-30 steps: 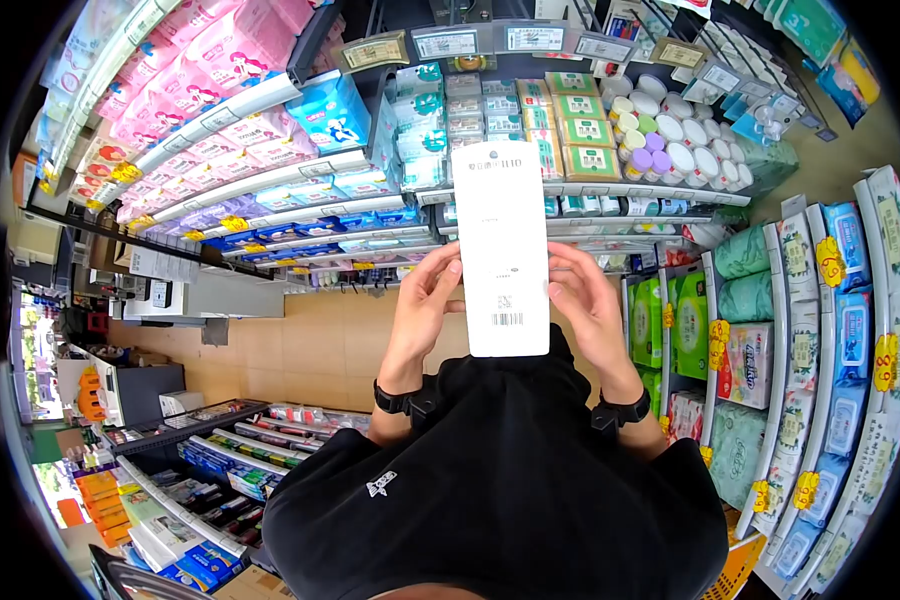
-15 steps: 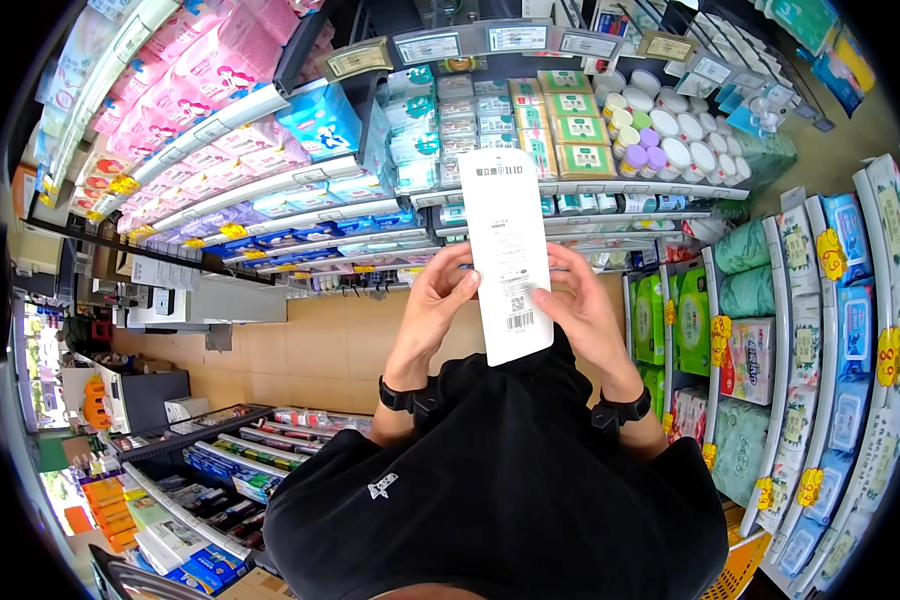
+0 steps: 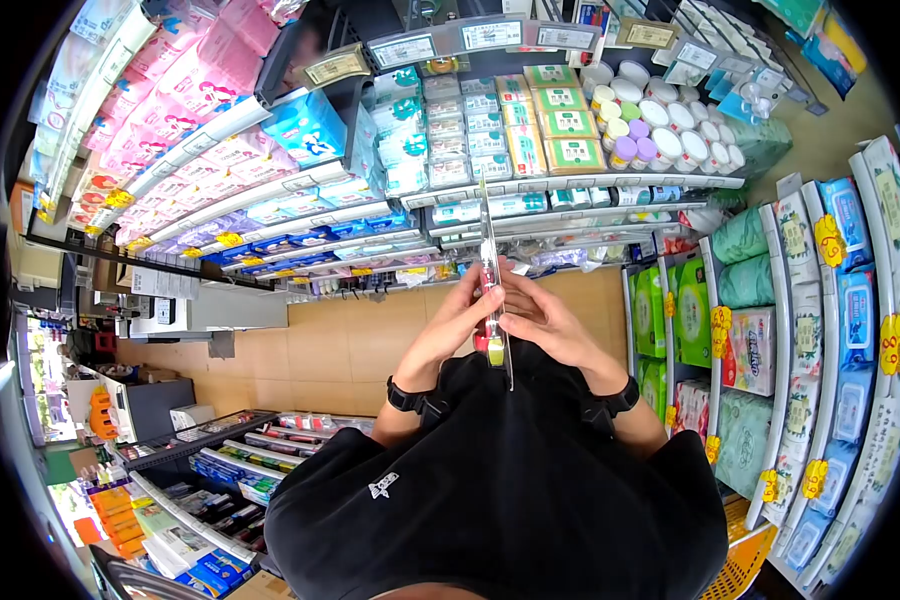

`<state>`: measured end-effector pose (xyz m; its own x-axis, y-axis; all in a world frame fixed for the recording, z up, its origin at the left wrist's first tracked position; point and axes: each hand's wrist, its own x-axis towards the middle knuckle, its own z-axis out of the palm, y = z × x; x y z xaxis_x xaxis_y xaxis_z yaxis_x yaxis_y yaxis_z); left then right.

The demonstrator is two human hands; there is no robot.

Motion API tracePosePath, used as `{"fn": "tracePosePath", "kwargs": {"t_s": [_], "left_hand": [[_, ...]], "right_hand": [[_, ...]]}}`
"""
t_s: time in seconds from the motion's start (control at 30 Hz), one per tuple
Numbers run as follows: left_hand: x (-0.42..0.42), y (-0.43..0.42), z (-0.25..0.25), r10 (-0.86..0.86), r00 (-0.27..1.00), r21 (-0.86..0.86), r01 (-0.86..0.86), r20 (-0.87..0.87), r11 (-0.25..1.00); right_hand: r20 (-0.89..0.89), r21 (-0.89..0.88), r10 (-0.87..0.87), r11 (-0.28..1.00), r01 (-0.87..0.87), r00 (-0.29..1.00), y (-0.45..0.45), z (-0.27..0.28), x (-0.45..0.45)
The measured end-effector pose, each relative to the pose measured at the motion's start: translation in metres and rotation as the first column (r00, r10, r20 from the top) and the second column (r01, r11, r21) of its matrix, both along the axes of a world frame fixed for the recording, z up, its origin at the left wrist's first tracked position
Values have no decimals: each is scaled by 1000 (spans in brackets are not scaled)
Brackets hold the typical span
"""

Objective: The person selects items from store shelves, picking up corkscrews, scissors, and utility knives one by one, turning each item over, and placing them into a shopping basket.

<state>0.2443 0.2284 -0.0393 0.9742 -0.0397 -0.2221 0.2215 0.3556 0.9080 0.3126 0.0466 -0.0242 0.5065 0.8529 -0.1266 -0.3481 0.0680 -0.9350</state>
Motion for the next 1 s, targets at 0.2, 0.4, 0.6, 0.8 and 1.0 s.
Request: {"fn": "tracePosePath", "kwargs": {"t_s": [0.2,0.4,0.6,0.8,1.0], "left_hand": [[-3,-2,1,23,1000,68,-22,-6,997],[-8,6,-5,119,993,93,-117,-14,989],[-13,18,0,177,978,111,-165,-114,980],[-16,20,13,134,989,95,-127,-65,987],[-19,16,7,104,994,123,-100,-27,987]], "right_hand": [[-81,17,-3,1000,4,997,-4,-8,0],[72,63,-140,989,136,987,-6,-5,-1],[39,47,-324,945,322,945,-12,-14,3],[93,-46,-382,921,387,920,-21,-20,3],[63,-111,-409,903,414,910,-28,-22,-2]]}}
